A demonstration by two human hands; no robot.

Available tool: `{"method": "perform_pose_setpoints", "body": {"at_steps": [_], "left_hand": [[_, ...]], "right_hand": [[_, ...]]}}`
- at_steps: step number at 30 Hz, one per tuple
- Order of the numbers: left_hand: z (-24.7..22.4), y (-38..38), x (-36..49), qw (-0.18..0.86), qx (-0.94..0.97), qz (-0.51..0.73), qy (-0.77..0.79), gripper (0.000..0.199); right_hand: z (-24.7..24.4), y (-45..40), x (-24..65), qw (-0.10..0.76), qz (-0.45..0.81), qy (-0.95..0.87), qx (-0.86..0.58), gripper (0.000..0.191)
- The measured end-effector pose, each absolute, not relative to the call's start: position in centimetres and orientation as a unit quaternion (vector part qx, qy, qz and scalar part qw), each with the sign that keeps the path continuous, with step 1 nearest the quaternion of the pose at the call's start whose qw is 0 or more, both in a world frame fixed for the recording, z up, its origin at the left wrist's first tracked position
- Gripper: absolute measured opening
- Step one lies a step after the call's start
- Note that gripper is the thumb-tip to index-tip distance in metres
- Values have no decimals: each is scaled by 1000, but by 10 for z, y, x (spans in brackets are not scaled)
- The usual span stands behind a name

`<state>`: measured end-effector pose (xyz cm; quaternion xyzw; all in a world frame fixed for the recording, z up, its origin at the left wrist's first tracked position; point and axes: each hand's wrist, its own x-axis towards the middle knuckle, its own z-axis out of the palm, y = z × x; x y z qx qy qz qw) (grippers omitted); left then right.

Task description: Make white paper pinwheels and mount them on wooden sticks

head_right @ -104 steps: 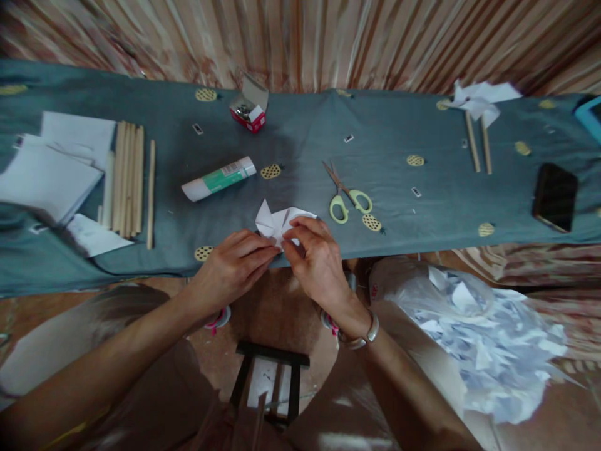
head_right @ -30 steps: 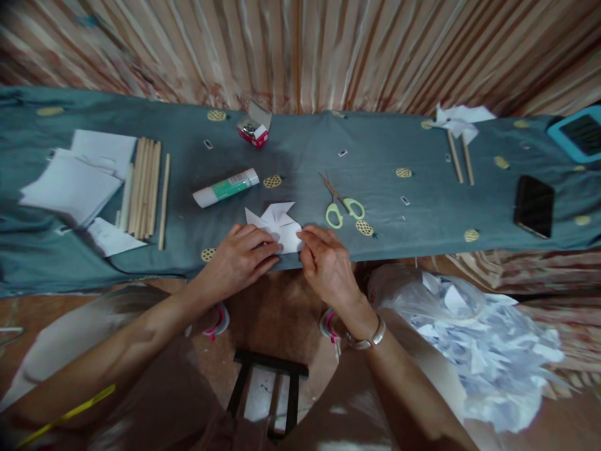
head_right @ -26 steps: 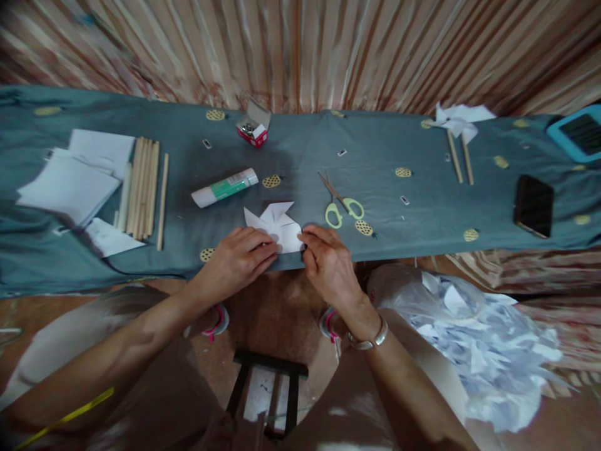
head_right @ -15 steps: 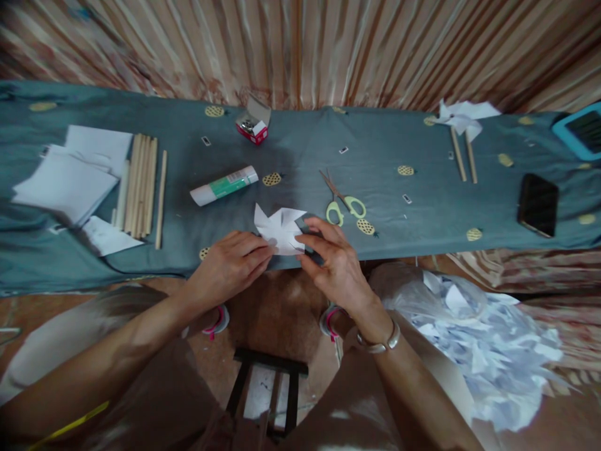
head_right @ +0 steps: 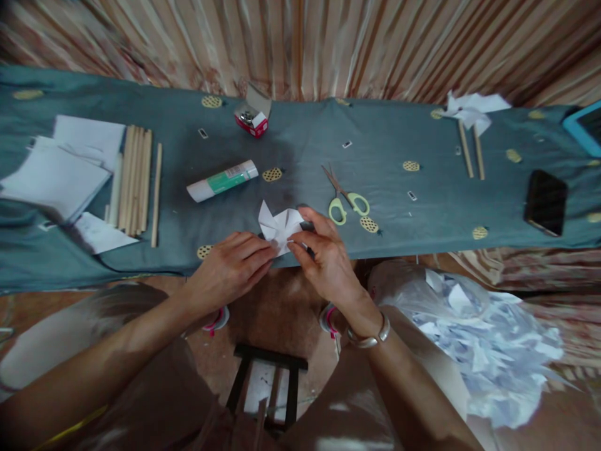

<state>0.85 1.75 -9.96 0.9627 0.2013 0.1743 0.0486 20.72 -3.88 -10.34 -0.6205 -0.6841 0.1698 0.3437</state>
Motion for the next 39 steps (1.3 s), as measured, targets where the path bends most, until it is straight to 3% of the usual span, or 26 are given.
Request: {"method": "perform_pose_setpoints", "body": {"at_steps": [22, 39], "left_hand": [[-109, 15, 12, 90, 955, 215, 184, 18], [-107, 15, 15, 114, 950, 217, 192, 15]], "right_hand": [[-109, -36, 201, 346, 83, -694, -626, 12], [-105, -42, 199, 320, 100, -705, -625, 17]]}}
